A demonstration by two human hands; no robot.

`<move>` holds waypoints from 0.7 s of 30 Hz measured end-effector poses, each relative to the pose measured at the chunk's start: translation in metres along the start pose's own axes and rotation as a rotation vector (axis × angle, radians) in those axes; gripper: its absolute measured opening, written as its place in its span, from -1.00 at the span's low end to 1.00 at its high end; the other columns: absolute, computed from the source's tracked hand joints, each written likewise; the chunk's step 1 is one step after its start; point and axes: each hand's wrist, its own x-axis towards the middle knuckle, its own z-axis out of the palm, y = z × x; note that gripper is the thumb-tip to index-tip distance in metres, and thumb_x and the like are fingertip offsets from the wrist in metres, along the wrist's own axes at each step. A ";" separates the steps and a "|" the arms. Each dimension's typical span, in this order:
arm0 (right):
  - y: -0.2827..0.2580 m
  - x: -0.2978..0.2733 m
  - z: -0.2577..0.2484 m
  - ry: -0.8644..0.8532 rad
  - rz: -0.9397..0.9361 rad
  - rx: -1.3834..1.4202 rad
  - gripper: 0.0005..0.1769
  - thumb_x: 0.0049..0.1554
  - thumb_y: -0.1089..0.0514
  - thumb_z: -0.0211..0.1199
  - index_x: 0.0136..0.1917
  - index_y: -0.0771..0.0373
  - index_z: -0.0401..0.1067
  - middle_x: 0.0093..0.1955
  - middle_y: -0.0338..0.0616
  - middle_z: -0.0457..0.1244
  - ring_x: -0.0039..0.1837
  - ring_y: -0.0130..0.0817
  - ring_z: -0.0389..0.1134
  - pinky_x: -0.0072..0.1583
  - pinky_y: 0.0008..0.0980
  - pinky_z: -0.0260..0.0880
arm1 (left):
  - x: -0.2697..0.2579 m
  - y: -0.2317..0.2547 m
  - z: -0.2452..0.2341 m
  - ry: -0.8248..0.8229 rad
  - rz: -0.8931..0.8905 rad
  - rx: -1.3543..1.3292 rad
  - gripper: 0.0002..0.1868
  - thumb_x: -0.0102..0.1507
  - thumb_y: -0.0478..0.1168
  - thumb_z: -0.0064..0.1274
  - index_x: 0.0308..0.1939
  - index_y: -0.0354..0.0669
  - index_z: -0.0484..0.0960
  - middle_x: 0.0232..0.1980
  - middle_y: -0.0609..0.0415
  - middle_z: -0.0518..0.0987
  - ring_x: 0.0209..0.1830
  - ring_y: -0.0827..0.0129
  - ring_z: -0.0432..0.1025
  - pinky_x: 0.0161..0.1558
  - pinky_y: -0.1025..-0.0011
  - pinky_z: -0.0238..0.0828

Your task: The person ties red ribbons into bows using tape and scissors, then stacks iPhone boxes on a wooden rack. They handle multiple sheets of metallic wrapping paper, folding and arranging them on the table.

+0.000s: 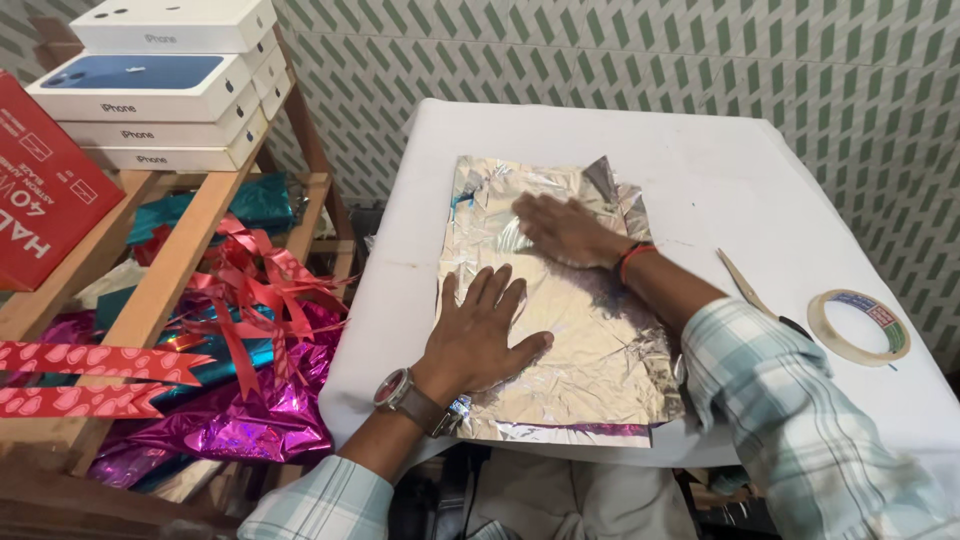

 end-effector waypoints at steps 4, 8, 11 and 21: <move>0.024 -0.003 -0.015 -0.001 0.180 -0.136 -0.13 0.25 -0.46 -0.44 0.68 -0.03 -0.23 0.74 -0.10 -0.35 0.72 -0.09 -0.38 0.58 0.23 -0.44 | 0.000 0.001 -0.001 -0.030 -0.016 -0.025 0.00 0.26 0.48 -0.31 0.51 -0.21 0.18 0.60 -0.18 0.05 0.63 -0.01 -0.15 0.48 -0.26 -0.48; 0.006 0.008 -0.024 0.071 0.096 -0.201 -0.07 0.27 -0.49 -0.34 0.67 0.11 -0.20 0.72 0.00 -0.31 0.71 -0.08 -0.35 0.57 0.22 -0.44 | 0.000 0.001 -0.003 -0.032 -0.020 -0.038 0.00 0.25 0.48 -0.30 0.51 -0.21 0.18 0.60 -0.18 0.04 0.63 -0.02 -0.16 0.48 -0.25 -0.50; -0.036 0.021 -0.003 0.010 -0.135 0.007 -0.12 0.29 -0.47 -0.41 0.68 0.05 -0.15 0.72 -0.01 -0.26 0.72 -0.07 -0.30 0.63 0.14 -0.36 | 0.000 0.001 -0.002 -0.020 -0.011 -0.027 0.02 0.26 0.48 -0.30 0.52 -0.24 0.16 0.59 -0.23 0.04 0.62 -0.06 -0.16 0.47 -0.26 -0.48; -0.038 0.079 0.007 -0.006 -0.166 -0.035 -0.13 0.28 -0.46 -0.49 0.68 0.00 -0.23 0.74 -0.06 -0.32 0.72 -0.05 -0.36 0.57 0.22 -0.40 | -0.002 -0.002 0.006 0.075 0.018 -0.035 -0.02 0.27 0.46 -0.27 0.48 -0.26 0.25 0.58 -0.24 0.12 0.61 -0.08 -0.07 0.46 -0.31 -0.44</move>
